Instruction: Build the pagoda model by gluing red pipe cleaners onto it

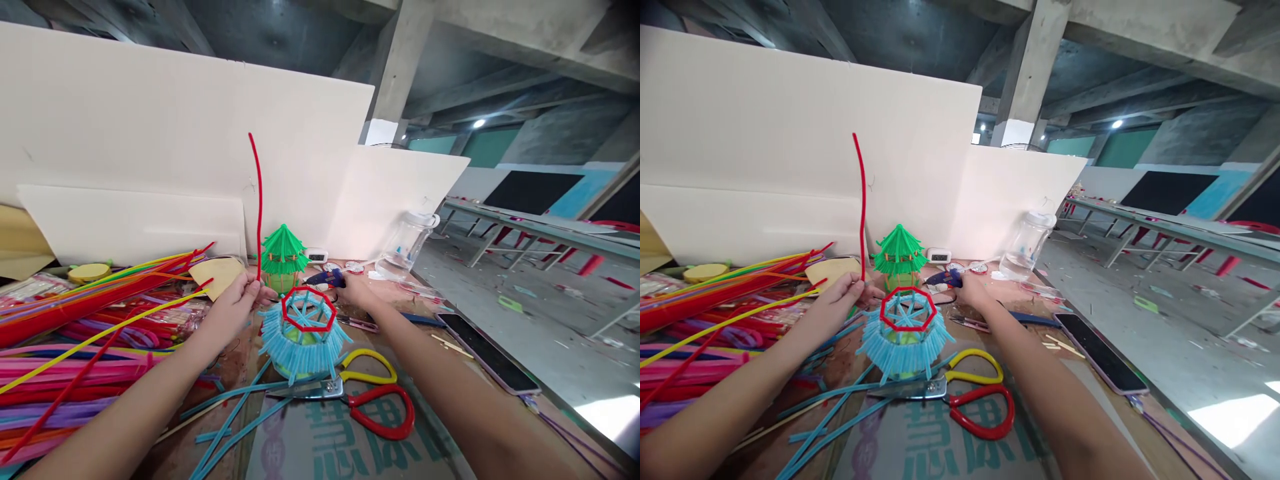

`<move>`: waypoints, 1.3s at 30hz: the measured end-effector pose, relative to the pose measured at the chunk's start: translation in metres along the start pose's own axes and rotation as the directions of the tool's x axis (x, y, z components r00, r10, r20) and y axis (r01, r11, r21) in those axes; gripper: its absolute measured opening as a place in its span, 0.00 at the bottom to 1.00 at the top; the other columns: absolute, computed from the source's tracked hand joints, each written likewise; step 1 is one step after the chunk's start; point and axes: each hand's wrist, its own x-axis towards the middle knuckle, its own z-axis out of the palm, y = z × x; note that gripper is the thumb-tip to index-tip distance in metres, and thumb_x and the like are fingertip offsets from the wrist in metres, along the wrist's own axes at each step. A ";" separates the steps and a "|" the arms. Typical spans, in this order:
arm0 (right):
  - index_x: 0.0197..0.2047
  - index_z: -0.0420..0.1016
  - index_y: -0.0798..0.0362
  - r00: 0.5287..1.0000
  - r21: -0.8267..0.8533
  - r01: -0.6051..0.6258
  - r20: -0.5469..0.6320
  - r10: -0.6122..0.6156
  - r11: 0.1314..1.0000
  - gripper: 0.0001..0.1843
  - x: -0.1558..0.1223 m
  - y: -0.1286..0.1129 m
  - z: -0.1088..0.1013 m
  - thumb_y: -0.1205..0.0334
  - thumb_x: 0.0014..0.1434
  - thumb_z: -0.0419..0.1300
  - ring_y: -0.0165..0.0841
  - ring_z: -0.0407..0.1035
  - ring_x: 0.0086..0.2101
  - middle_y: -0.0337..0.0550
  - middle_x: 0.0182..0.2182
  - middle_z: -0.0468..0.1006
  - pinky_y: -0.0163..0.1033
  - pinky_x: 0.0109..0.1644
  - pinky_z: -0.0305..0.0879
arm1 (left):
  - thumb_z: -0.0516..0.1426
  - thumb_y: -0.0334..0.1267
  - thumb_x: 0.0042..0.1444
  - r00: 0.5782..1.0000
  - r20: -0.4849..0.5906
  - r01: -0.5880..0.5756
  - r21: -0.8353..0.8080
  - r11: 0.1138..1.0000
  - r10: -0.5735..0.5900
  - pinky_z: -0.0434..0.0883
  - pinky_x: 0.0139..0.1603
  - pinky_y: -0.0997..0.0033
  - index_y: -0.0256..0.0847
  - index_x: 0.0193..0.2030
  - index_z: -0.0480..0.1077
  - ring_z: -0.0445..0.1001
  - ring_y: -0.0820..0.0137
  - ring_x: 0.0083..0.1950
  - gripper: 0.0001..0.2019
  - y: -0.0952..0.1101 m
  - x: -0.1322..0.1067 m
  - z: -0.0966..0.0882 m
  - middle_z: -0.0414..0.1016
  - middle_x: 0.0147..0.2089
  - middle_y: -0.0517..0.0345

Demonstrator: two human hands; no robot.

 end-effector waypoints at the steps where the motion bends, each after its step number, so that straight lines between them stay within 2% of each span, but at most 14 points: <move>1: 0.44 0.75 0.59 1.000 0.012 -0.004 -0.020 0.004 1.000 0.13 -0.001 -0.001 0.000 0.65 0.55 0.61 0.38 0.74 0.36 0.50 0.36 0.81 0.36 0.37 0.65 | 0.52 0.51 0.62 1.000 0.008 -0.006 0.005 1.000 0.006 0.75 0.47 0.55 0.42 0.39 0.62 0.78 0.64 0.39 0.14 0.000 -0.001 0.002 0.80 0.40 0.52; 5: 0.47 0.73 0.61 0.994 0.060 -0.014 -0.109 0.020 0.998 0.15 -0.014 0.001 -0.017 0.63 0.59 0.58 0.38 0.73 0.36 0.52 0.36 0.81 0.36 0.37 0.65 | 0.52 0.51 0.62 1.000 0.026 -0.014 -0.041 0.999 0.015 0.75 0.47 0.56 0.42 0.40 0.63 0.78 0.65 0.38 0.13 0.001 -0.003 0.005 0.80 0.39 0.53; 7: 0.47 0.73 0.63 0.992 0.093 -0.025 -0.120 0.036 0.995 0.18 -0.023 0.003 -0.030 0.57 0.60 0.57 0.38 0.73 0.32 0.52 0.31 0.81 0.37 0.35 0.65 | 0.51 0.50 0.62 1.000 0.025 -0.007 -0.057 0.998 0.009 0.75 0.47 0.56 0.42 0.40 0.63 0.78 0.65 0.38 0.13 0.000 -0.003 0.005 0.80 0.38 0.53; 10: 0.44 0.76 0.61 0.994 0.158 -0.011 -0.103 0.028 0.987 0.22 -0.041 0.002 -0.049 0.48 0.62 0.55 0.38 0.73 0.29 0.47 0.24 0.79 0.38 0.34 0.66 | 0.51 0.51 0.63 1.000 -0.014 -0.009 0.003 1.000 0.009 0.74 0.46 0.57 0.41 0.41 0.63 0.78 0.65 0.38 0.14 -0.003 -0.005 0.007 0.79 0.38 0.53; 14: 0.41 0.78 0.56 0.979 0.368 0.198 -0.117 -0.167 0.909 0.21 -0.065 -0.015 -0.076 0.46 0.60 0.57 0.40 0.75 0.37 0.47 0.33 0.82 0.41 0.44 0.70 | 0.49 0.49 0.64 0.999 -0.038 -0.030 0.073 0.997 0.033 0.72 0.48 0.59 0.42 0.41 0.63 0.77 0.65 0.43 0.13 -0.005 -0.011 0.017 0.78 0.41 0.54; 16: 0.38 0.79 0.54 0.951 0.384 0.308 -0.121 -0.283 0.871 0.19 -0.074 -0.028 -0.088 0.45 0.59 0.59 0.40 0.75 0.40 0.46 0.35 0.82 0.42 0.47 0.70 | 0.48 0.48 0.65 0.997 -0.044 -0.052 0.137 0.989 0.058 0.70 0.50 0.60 0.42 0.41 0.63 0.75 0.65 0.47 0.12 -0.005 -0.014 0.021 0.76 0.43 0.55; 18: 0.38 0.79 0.53 0.920 0.370 0.382 -0.062 -0.388 0.847 0.19 -0.081 -0.042 -0.096 0.45 0.60 0.59 0.39 0.75 0.39 0.45 0.35 0.82 0.42 0.46 0.71 | 0.47 0.47 0.66 0.996 -0.044 -0.064 0.216 0.974 0.076 0.68 0.51 0.61 0.42 0.41 0.63 0.73 0.65 0.47 0.12 -0.004 -0.017 0.024 0.75 0.44 0.55; 20: 0.37 0.79 0.52 0.893 0.357 0.429 -0.029 -0.449 0.830 0.19 -0.088 -0.056 -0.099 0.45 0.60 0.59 0.37 0.75 0.35 0.42 0.32 0.81 0.41 0.42 0.72 | 0.46 0.46 0.67 0.996 -0.039 -0.065 0.275 0.959 0.079 0.67 0.48 0.63 0.43 0.40 0.62 0.71 0.66 0.45 0.11 -0.005 -0.019 0.027 0.73 0.43 0.57; 22: 0.41 0.79 0.51 0.866 0.344 0.482 -0.045 -0.499 0.806 0.17 -0.095 -0.067 -0.098 0.47 0.60 0.60 0.37 0.76 0.34 0.40 0.31 0.81 0.41 0.40 0.73 | 0.45 0.46 0.67 0.995 -0.041 -0.073 0.302 0.951 0.090 0.67 0.45 0.64 0.43 0.39 0.61 0.69 0.66 0.43 0.11 -0.005 -0.021 0.029 0.70 0.40 0.58; 26: 0.49 0.78 0.47 0.806 0.343 0.581 -0.118 -0.580 0.738 0.17 -0.110 -0.077 -0.090 0.50 0.60 0.60 0.41 0.76 0.44 0.40 0.38 0.82 0.44 0.48 0.74 | 0.45 0.45 0.67 0.988 -0.044 -0.129 0.320 0.939 0.150 0.66 0.46 0.64 0.43 0.40 0.62 0.68 0.66 0.43 0.11 -0.002 -0.025 0.034 0.69 0.40 0.57; 28: 0.49 0.79 0.46 0.811 0.353 0.577 -0.140 -0.568 0.737 0.17 -0.116 -0.076 -0.088 0.49 0.60 0.61 0.41 0.76 0.45 0.40 0.39 0.83 0.44 0.49 0.74 | 0.45 0.44 0.68 0.981 -0.042 -0.166 0.336 0.927 0.191 0.66 0.47 0.64 0.43 0.42 0.63 0.68 0.66 0.44 0.10 0.003 -0.028 0.035 0.69 0.41 0.56; 34: 0.39 0.82 0.47 0.863 0.351 0.496 -0.097 -0.495 0.794 0.16 -0.123 -0.068 -0.092 0.45 0.59 0.61 0.39 0.78 0.34 0.38 0.33 0.83 0.40 0.39 0.76 | 0.45 0.43 0.68 0.964 -0.034 -0.233 0.375 0.897 0.265 0.66 0.43 0.66 0.42 0.40 0.63 0.66 0.67 0.39 0.10 0.012 -0.032 0.034 0.66 0.38 0.57; 39: 0.45 0.81 0.46 0.863 0.340 0.499 -0.106 -0.495 0.797 0.17 -0.122 -0.069 -0.095 0.47 0.57 0.63 0.41 0.78 0.38 0.37 0.35 0.83 0.44 0.45 0.76 | 0.45 0.43 0.68 0.964 -0.046 -0.226 0.386 0.894 0.263 0.66 0.48 0.64 0.42 0.43 0.64 0.68 0.65 0.45 0.10 0.009 -0.030 0.031 0.69 0.43 0.54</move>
